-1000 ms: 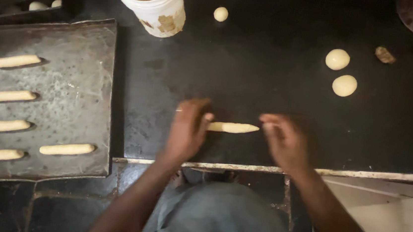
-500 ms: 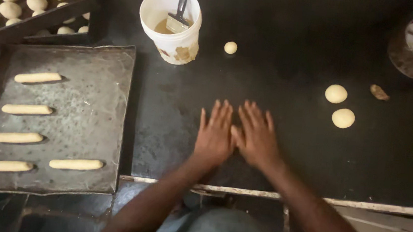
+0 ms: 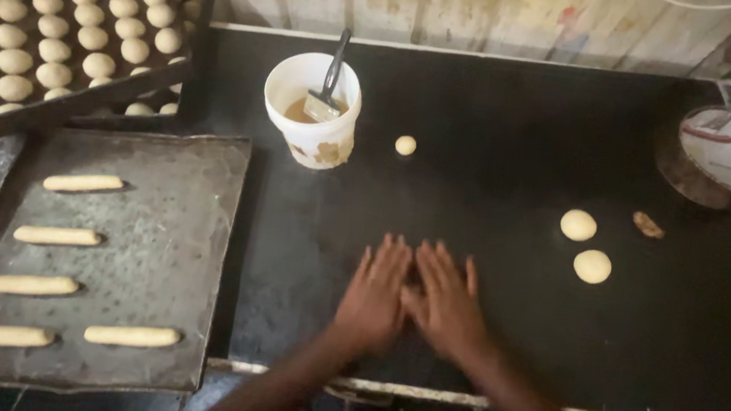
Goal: The person shapes dough balls into elongated rolls by hand on a dark work surface and places them onto a metal baking tray.
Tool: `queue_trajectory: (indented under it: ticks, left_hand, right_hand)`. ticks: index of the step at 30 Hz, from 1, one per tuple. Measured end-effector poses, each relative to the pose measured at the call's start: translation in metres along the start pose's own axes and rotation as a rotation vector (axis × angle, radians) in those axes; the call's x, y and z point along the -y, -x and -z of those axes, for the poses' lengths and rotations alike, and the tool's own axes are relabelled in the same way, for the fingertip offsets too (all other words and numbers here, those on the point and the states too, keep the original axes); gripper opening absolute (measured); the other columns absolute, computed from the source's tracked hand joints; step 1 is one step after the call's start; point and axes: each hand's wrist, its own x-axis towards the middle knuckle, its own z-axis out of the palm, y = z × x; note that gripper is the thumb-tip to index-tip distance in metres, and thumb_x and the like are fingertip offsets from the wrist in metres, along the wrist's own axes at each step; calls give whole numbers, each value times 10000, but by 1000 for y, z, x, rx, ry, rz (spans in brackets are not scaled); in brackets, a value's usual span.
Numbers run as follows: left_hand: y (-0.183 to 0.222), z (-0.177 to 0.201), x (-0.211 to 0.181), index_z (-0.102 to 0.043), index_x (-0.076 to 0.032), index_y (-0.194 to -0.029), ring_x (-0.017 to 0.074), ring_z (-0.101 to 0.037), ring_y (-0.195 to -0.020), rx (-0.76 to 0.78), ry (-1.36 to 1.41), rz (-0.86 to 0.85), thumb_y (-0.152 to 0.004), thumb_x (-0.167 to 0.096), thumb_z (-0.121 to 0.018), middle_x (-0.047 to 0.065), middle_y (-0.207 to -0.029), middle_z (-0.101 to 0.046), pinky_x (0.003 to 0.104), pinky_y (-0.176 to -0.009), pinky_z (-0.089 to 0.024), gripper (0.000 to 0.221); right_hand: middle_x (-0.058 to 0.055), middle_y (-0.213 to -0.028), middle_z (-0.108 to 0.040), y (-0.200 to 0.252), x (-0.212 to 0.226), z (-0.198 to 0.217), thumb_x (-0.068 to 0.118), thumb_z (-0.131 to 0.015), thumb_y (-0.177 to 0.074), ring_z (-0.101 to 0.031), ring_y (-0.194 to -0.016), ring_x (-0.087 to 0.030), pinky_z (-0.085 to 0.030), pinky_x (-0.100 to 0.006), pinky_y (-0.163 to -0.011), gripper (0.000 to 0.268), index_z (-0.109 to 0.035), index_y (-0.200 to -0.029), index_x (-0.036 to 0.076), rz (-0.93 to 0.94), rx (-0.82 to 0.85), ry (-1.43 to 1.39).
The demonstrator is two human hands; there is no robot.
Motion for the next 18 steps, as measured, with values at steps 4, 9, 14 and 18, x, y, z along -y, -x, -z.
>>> queue_trajectory:
  ticks: [4,9,14,18]
  left_hand:
    - [-58,13,21,-287,63,-1551,366,-132,-1561,-96,116,72,-981,-333,-461,239,-1654,-230,528,-1238,-95,716]
    - [24,15,-4,-265,130,-1535,420,-137,-1556,121,167,-139,-952,-399,-533,296,-1638,-235,541,-1248,-105,831]
    - [24,2,-9,-296,93,-1554,420,-177,-1547,-21,59,-79,-938,-389,-521,259,-1643,-277,564,-1229,-121,813]
    - [-68,4,33,-300,81,-1515,389,-170,-1528,-185,78,92,-1029,-407,-448,249,-1622,-261,548,-1209,-127,703]
  right_hand:
    - [-168,-1652,-338,-60,-19,6,562,-326,-1048,-262,-1554,-306,-129,-601,-1243,730,-349,-1561,43,-83,52,-13]
    - [-222,-1644,-270,34,12,23,630,-384,-1001,-205,-1535,-368,-129,-589,-1196,863,-305,-1553,-29,138,110,-9]
    - [-200,-1630,-292,29,14,18,652,-383,-991,-221,-1524,-362,-145,-589,-1181,842,-346,-1541,16,87,38,32]
    - [-169,-1640,-357,-53,-17,11,592,-352,-1035,-287,-1563,-320,-183,-559,-1267,744,-394,-1534,42,-97,-12,-23]
